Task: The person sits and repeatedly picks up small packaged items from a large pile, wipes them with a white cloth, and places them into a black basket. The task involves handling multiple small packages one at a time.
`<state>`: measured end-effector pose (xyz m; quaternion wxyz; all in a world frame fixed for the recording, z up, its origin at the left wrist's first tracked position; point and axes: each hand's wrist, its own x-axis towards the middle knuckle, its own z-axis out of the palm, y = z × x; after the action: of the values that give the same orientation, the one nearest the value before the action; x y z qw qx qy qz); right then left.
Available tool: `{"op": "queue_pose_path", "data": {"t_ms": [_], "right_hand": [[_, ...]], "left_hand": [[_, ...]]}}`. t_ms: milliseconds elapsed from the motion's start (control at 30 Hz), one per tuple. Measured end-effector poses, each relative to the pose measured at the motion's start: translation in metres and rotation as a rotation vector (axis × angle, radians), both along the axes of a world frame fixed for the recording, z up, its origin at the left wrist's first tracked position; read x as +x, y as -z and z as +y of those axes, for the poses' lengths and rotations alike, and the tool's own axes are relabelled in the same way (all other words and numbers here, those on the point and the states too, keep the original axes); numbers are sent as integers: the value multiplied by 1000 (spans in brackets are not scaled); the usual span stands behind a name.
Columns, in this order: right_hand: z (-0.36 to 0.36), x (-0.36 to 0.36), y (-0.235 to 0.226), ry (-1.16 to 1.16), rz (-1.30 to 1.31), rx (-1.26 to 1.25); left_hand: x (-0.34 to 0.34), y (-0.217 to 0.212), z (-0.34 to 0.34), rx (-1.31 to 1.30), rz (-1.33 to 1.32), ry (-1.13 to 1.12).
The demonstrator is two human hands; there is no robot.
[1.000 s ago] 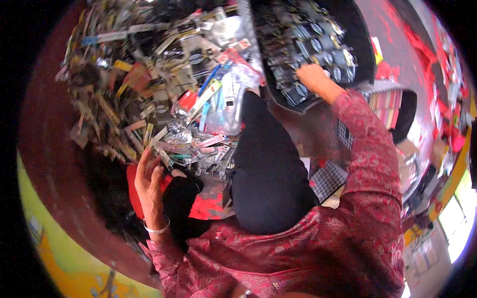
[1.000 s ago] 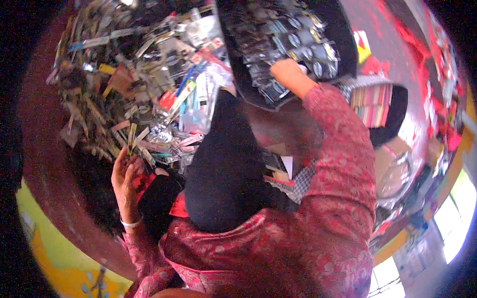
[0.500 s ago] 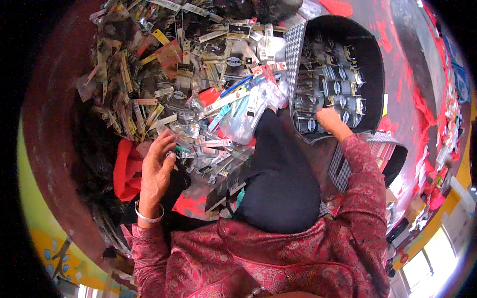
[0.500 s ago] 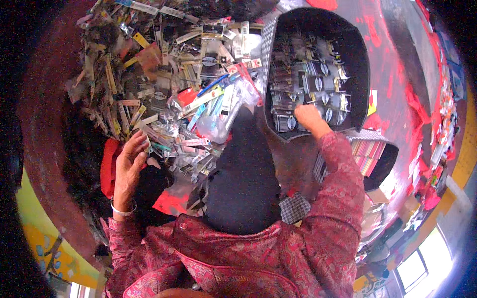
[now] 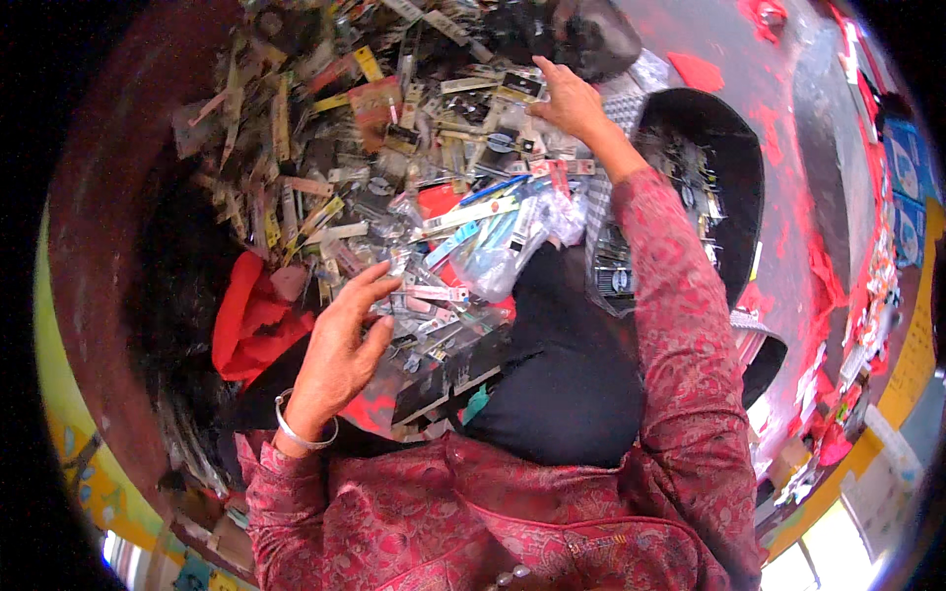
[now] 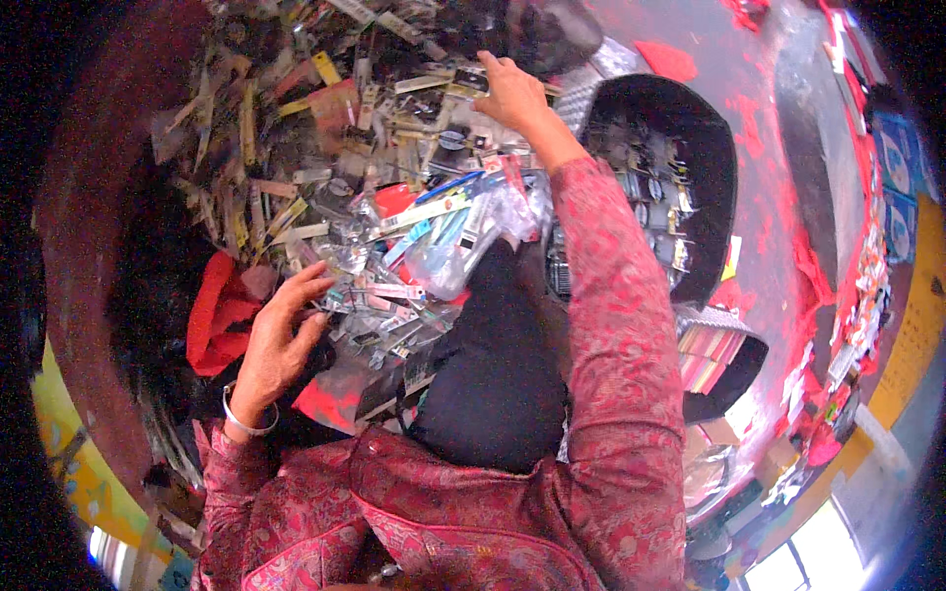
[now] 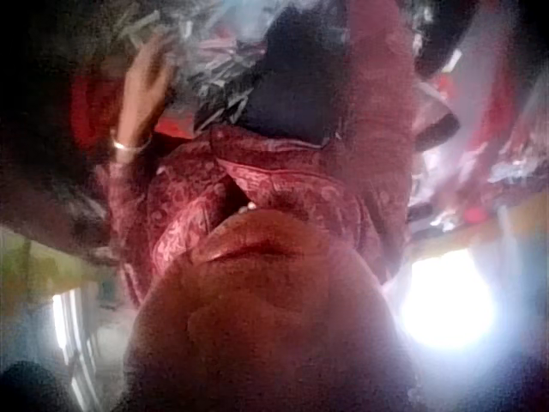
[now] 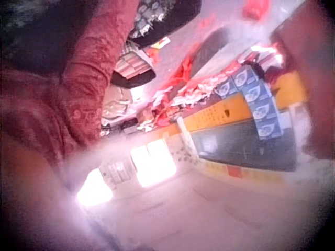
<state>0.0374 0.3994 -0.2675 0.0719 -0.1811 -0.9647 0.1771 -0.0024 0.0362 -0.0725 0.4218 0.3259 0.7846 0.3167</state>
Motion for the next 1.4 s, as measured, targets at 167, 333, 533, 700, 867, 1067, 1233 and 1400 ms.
{"op": "queue_pose_path", "data": {"t_ms": [167,333,533,700,867,1067,1233,1400], "right_hand": [[-26,-27,42,67,-208,166],[-29,22,26,102,-224,-38],[-1,72,-74,171,-118,-498],[-50,49,-235,83,-98,-920],[-148,27,-328,-210,-166,-984],[-214,-4,-325,-386,-219,-831],[-224,-10,-294,24,414,-569],[-252,-34,-288,196,827,-586]], "left_hand": [[4,-7,-8,21,1,2],[6,-12,-24,83,50,25],[-3,-29,-36,249,56,-85],[-22,-45,-41,398,-93,-358],[-32,-64,-42,513,-313,-183],[5,-72,-61,704,-1320,39],[-2,-49,-67,686,-1115,-362],[-3,-49,-62,705,-1335,-468]]}}
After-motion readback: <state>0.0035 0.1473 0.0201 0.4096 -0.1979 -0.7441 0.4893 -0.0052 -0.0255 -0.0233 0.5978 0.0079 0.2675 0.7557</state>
